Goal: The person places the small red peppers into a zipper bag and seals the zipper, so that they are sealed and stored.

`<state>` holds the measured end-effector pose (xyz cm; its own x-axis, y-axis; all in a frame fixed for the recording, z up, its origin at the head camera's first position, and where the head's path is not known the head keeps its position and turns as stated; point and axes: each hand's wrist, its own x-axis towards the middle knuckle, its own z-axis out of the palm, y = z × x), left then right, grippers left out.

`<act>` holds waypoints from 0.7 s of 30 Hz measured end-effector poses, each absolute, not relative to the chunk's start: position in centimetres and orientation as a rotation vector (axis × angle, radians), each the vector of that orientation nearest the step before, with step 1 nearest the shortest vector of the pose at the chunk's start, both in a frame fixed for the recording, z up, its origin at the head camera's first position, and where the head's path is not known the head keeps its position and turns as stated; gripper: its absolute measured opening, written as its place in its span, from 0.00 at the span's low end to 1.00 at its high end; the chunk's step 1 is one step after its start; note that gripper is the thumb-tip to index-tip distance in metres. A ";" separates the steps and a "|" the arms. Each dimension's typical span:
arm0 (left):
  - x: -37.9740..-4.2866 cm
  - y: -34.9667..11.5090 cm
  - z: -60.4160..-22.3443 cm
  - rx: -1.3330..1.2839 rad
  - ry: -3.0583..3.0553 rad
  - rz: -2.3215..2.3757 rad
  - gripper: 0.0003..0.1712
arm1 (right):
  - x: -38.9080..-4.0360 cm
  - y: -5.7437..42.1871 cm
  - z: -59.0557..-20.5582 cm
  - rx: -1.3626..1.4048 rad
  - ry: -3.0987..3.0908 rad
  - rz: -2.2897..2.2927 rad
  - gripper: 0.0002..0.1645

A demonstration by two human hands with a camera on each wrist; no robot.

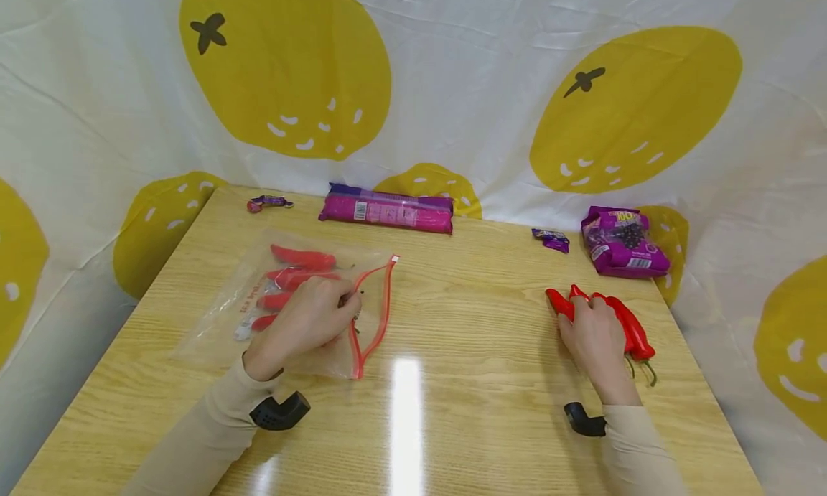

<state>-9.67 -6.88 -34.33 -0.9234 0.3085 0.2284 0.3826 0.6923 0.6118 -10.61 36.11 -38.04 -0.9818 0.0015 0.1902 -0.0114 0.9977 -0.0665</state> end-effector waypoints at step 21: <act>-9.7 -7.0 -34.3 -0.560 -2.801 -1.045 0.19 | -10.7 36.6 -38.9 -0.081 -3.142 -0.038 0.26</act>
